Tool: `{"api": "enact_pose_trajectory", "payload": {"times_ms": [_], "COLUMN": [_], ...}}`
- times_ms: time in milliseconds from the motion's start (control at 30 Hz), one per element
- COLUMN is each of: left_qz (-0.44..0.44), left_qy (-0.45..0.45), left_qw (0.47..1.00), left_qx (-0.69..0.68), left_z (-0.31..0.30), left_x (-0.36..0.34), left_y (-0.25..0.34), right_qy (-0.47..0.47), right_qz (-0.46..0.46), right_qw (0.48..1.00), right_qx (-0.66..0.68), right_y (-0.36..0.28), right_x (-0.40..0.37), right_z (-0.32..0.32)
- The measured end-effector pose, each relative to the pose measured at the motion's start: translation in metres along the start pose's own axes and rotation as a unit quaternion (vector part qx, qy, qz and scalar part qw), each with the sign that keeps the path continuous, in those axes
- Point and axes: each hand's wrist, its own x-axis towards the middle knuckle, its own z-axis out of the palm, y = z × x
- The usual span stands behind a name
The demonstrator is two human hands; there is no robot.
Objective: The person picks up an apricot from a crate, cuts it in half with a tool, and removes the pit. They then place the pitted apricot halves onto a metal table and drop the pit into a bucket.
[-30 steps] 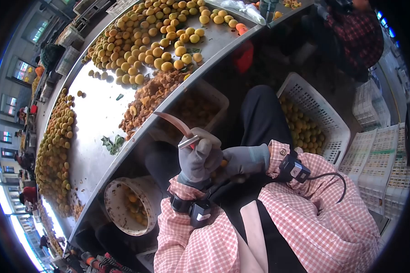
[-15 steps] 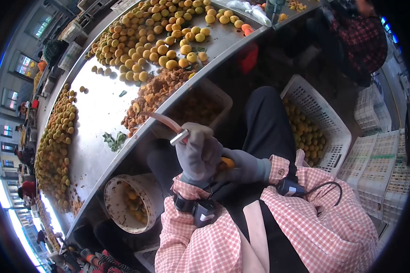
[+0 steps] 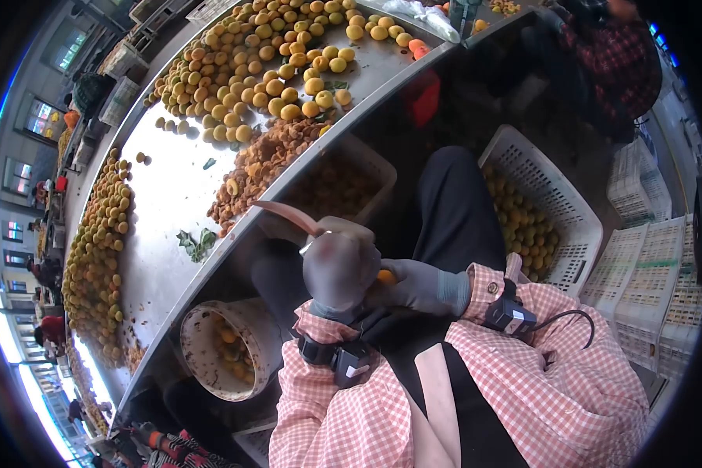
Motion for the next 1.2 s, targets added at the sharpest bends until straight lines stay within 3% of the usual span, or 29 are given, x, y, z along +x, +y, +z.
{"api": "enact_pose_trajectory", "payload": {"times_ms": [33,67,100,133,167,233,267,333,467,567,633,667,733,767,867,933,967,1033,1100,1167,1200], "left_qz": [-0.002,-0.016,-0.03,0.013,0.014,0.027,0.035,0.079,0.071,0.045,0.039,0.034,0.007,-0.023,0.013,0.026,0.048,0.07,0.103,0.098,0.086], "left_qy": [-0.002,0.023,0.048,0.031,0.031,0.024,0.005,0.018,0.077,0.083,0.067,0.051,0.066,0.08,0.078,0.057,0.089,0.12,0.092,0.094,0.102], "left_qw": [1.0,0.991,0.964,0.958,0.958,0.968,0.987,0.989,0.989,0.992,0.993,0.995,0.989,0.979,0.979,0.978,0.977,0.975,0.986,0.986,0.987], "left_qx": [0.0,0.131,0.26,0.285,0.285,0.246,0.157,0.123,0.107,0.089,0.085,0.084,0.135,0.187,0.188,0.2,0.185,0.171,0.092,0.098,0.095], "left_z": [0.003,0.008,0.012,0.01,0.007,-0.001,-0.005,0.0,0.002,0.001,-0.006,-0.008,-0.003,-0.001,-0.006,-0.008,-0.007,-0.004,-0.003,0.0,0.0], "left_x": [-0.002,-0.006,-0.009,-0.01,-0.009,-0.003,0.0,0.005,0.002,-0.004,-0.009,-0.011,-0.015,-0.016,-0.011,-0.009,-0.008,-0.004,0.0,0.0,0.0], "left_y": [-0.001,0.0,-0.002,-0.015,-0.015,-0.01,-0.009,-0.003,-0.003,-0.005,-0.011,-0.013,-0.011,-0.011,-0.013,-0.009,-0.008,-0.006,-0.004,-0.005,-0.006], "right_qy": [-0.049,-0.047,-0.105,-0.163,-0.164,-0.055,-0.057,0.106,0.149,0.116,-0.008,-0.009,-0.13,-0.13,-0.145,-0.053,-0.053,0.063,0.074,0.09,0.09], "right_qz": [-0.016,-0.017,0.037,0.09,0.09,-0.16,-0.159,-0.049,-0.118,-0.1,-0.047,-0.046,-0.086,-0.086,-0.052,-0.047,-0.047,-0.056,-0.069,-0.086,-0.151], "right_qw": [0.998,0.998,0.993,0.981,0.981,0.958,0.958,0.993,0.981,0.987,0.991,0.991,0.954,0.954,0.968,0.972,0.972,0.995,0.994,0.991,0.977], "right_qx": [-0.026,-0.025,-0.041,-0.058,-0.059,-0.231,-0.234,0.032,0.037,-0.045,-0.124,-0.124,-0.255,-0.255,-0.199,-0.225,-0.226,-0.058,-0.05,-0.039,-0.12], "right_y": [0.003,0.002,0.0,-0.001,0.003,0.009,0.01,0.006,0.014,0.011,0.007,0.005,0.001,0.0,-0.002,0.001,0.003,0.008,0.011,0.016,0.02], "right_x": [0.002,0.004,0.007,0.01,0.013,0.016,0.014,0.007,0.004,0.001,0.006,0.01,0.017,0.02,0.025,0.024,0.019,0.008,0.005,0.004,0.007], "right_z": [-0.005,-0.013,-0.021,-0.026,-0.027,-0.021,-0.016,0.002,0.014,0.006,-0.007,-0.013,-0.025,-0.026,-0.024,-0.019,-0.013,0.0,0.004,0.002,-0.002]}}
